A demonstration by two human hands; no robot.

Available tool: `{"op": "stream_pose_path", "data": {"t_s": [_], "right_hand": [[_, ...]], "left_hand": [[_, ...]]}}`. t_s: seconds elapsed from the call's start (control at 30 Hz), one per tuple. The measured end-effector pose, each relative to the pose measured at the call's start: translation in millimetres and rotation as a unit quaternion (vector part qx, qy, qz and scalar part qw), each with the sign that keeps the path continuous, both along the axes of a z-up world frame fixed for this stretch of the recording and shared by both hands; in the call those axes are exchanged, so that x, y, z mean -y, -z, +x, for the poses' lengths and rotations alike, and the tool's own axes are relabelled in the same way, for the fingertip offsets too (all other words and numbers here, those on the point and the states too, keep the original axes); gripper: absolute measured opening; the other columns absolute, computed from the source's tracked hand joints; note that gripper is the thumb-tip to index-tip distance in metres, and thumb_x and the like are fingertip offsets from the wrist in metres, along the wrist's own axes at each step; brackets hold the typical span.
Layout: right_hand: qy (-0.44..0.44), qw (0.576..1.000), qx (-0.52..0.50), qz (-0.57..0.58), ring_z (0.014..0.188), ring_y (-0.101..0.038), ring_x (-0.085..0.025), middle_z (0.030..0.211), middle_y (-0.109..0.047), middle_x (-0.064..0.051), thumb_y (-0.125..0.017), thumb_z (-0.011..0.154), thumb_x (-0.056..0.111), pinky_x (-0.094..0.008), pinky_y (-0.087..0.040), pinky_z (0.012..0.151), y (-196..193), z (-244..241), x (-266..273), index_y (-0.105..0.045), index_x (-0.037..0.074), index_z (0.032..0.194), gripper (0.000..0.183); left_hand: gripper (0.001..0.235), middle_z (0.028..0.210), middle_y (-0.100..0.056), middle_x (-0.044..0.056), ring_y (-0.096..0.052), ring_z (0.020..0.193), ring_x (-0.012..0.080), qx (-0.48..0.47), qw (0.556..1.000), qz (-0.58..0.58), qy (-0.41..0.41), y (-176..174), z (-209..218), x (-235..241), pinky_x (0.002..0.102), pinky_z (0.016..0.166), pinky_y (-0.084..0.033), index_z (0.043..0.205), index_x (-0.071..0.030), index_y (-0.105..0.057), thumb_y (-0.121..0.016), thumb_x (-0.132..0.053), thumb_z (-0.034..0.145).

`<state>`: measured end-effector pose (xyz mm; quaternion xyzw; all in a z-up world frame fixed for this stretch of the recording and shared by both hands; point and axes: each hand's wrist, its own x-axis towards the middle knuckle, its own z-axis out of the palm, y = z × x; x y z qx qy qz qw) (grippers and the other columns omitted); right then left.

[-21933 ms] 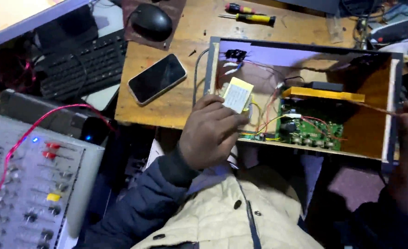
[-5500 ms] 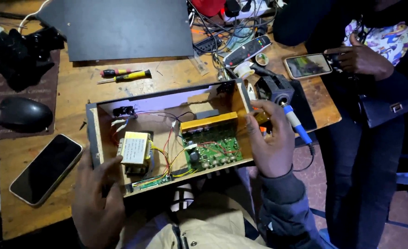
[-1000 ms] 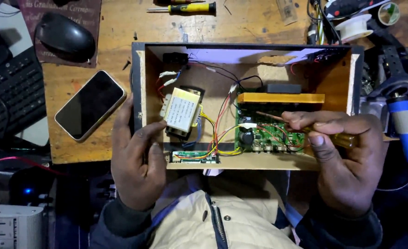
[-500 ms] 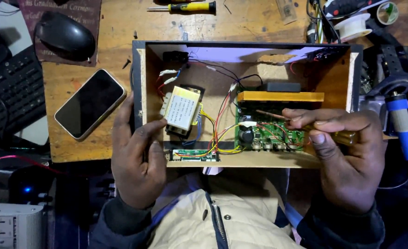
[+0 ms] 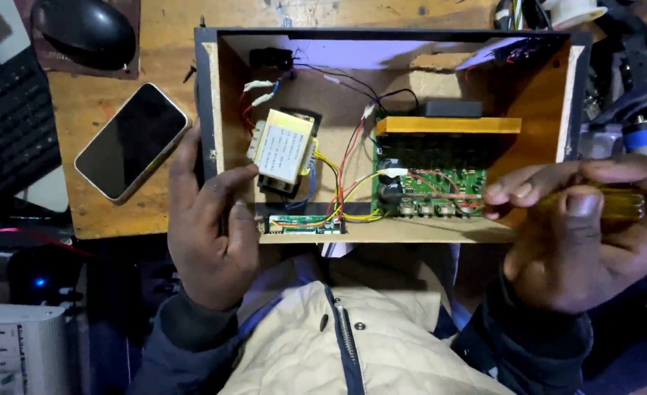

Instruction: The person uses a screwdriver to remove screws from a black electronic device, opens the casing to reveal internal components, and then uses the screwdriver to probe and adjust wires and parts on the circuit board. The device remains open on the workbench.

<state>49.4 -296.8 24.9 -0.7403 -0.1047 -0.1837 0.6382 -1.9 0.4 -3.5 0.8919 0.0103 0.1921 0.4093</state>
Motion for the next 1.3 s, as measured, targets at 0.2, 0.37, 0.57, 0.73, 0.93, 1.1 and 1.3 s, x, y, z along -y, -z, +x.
{"op": "stream_pose_path", "data": {"t_s": [0.2,0.37,0.57,0.73,0.93,1.1,1.3], "right_hand": [[0.006,1.000,-0.009,-0.001,0.076,-0.059,-0.028,0.088,-0.048,-0.018,-0.054,0.126,0.029,-0.042,-0.064,0.077,-2,0,-2,-0.039,0.011,0.135,0.025],[-0.003,1.000,0.003,0.009,0.077,-0.061,-0.029,0.090,-0.050,-0.019,-0.053,0.125,0.025,-0.044,-0.064,0.078,0,3,-3,-0.037,0.009,0.132,0.024],[-0.009,1.000,0.002,0.019,0.078,-0.059,-0.029,0.091,-0.049,-0.018,-0.054,0.125,0.029,-0.042,-0.062,0.077,-4,5,-5,-0.037,0.011,0.131,0.025],[0.008,1.000,0.001,0.027,0.081,-0.057,-0.028,0.091,-0.047,-0.019,-0.058,0.123,0.031,-0.043,-0.062,0.082,-8,3,-10,-0.037,0.009,0.130,0.030],[-0.010,1.000,0.017,-0.016,0.084,-0.063,-0.032,0.094,-0.052,-0.021,-0.051,0.128,0.030,-0.043,-0.059,0.077,-7,2,-4,-0.038,0.007,0.134,0.027],[-0.012,0.999,-0.031,-0.001,0.091,-0.067,-0.034,0.099,-0.053,-0.021,-0.051,0.129,0.033,-0.042,-0.058,0.077,-6,-3,0,-0.038,0.011,0.138,0.028],[-0.009,1.000,-0.019,0.016,0.088,-0.066,-0.033,0.097,-0.054,-0.020,-0.053,0.129,0.031,-0.042,-0.057,0.074,-4,-1,-2,-0.040,0.010,0.137,0.025]], "left_hand": [[0.032,0.169,-0.040,0.028,-0.039,0.164,0.0488,-0.004,1.000,-0.007,-0.003,2,0,0,0.061,0.135,-0.045,0.122,0.002,-0.072,-0.051,0.007,0.099],[0.032,0.167,-0.040,0.031,-0.041,0.162,0.0519,0.003,1.000,-0.005,0.008,-5,3,2,0.063,0.135,-0.042,0.120,0.003,-0.071,-0.048,0.007,0.099],[0.034,0.165,-0.042,0.032,-0.044,0.159,0.0526,0.016,1.000,0.006,0.009,-5,3,2,0.064,0.134,-0.044,0.118,0.004,-0.071,-0.046,0.011,0.096],[0.034,0.165,-0.042,0.034,-0.043,0.160,0.0528,0.027,1.000,0.011,0.007,-4,4,1,0.063,0.133,-0.042,0.118,0.005,-0.072,-0.048,0.010,0.095],[0.026,0.163,-0.044,0.034,-0.046,0.157,0.0518,0.044,0.999,0.008,0.006,2,2,-1,0.058,0.130,-0.043,0.121,0.002,-0.072,-0.053,0.008,0.103],[0.031,0.164,-0.042,0.030,-0.045,0.157,0.0495,0.020,1.000,-0.004,0.010,1,2,-2,0.056,0.129,-0.043,0.122,-0.001,-0.070,-0.054,0.004,0.096],[0.024,0.162,-0.042,0.032,-0.047,0.154,0.0513,0.017,1.000,0.009,0.016,-1,3,-2,0.058,0.127,-0.044,0.123,0.002,-0.068,-0.057,0.001,0.102]]}}
